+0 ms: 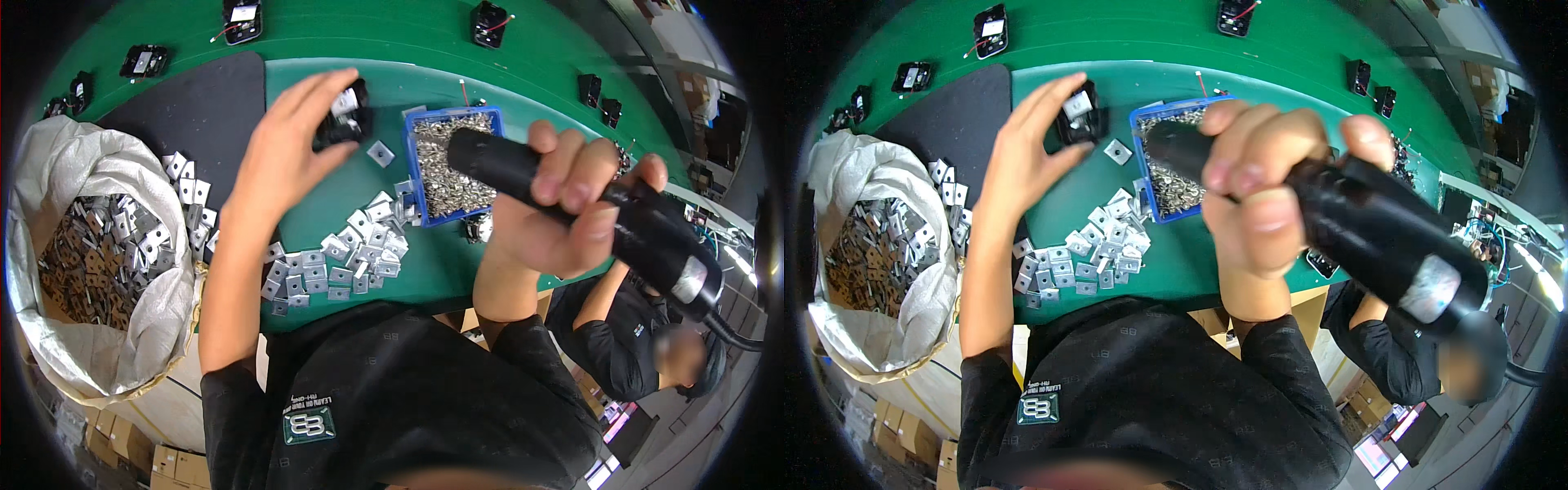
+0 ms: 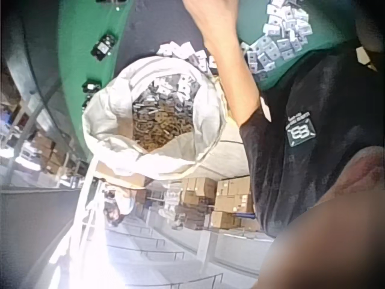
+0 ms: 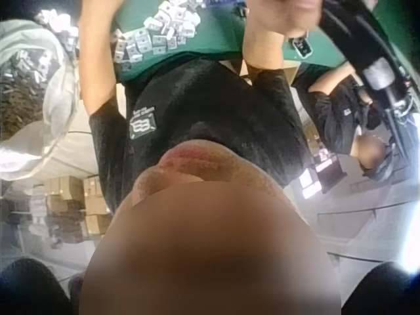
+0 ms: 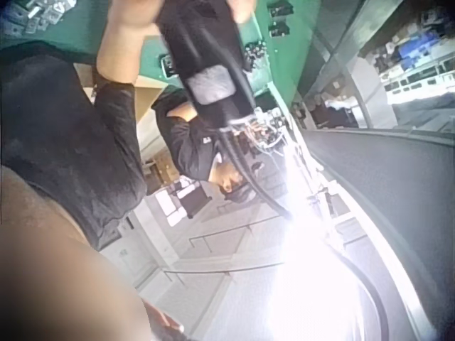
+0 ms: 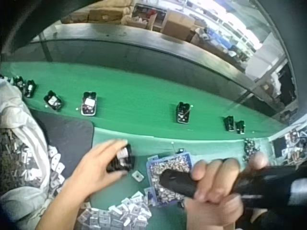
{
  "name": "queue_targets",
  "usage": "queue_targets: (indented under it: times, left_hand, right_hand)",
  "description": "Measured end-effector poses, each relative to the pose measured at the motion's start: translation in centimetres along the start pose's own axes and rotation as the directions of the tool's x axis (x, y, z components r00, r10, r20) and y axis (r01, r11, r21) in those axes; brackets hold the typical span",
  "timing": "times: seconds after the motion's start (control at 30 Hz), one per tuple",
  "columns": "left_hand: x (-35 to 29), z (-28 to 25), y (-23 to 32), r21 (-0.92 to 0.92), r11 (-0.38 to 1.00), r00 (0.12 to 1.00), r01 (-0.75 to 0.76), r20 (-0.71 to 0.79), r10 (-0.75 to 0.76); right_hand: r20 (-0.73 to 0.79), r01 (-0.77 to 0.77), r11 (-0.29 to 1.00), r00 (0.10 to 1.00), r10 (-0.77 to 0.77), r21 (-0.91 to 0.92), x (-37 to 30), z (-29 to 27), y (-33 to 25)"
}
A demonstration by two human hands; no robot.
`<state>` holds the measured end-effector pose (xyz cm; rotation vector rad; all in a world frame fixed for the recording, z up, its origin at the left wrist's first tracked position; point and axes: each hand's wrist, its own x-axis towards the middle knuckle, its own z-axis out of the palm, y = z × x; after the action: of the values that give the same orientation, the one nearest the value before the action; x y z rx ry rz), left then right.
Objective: Manually assemble electronic components using an electric screwdriver.
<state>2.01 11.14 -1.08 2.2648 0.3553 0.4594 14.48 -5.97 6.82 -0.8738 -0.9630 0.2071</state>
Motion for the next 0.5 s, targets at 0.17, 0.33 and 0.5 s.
queue_targets:
  times: [0.17,0.33,0.5]
  left_hand:
    - [4.8,-0.4,-2.4,0.159,0.987,0.997,-0.023,-0.064,0.033]
    - [6.2,-0.8,-3.0,0.331,0.937,0.993,0.112,-0.072,-0.093]
    - [3.6,-0.7,1.4,0.333,0.942,0.982,-0.048,-0.155,0.105]
  right_hand:
    - [-0.327,0.008,0.997,0.945,-0.033,-0.075,0.9,-1.6,-0.4]
    - [-0.243,-0.115,0.979,0.967,0.072,-0.168,0.7,-1.4,0.7]
    - [-0.222,-0.121,0.960,0.973,0.063,-0.255,0.4,-2.8,1.6]
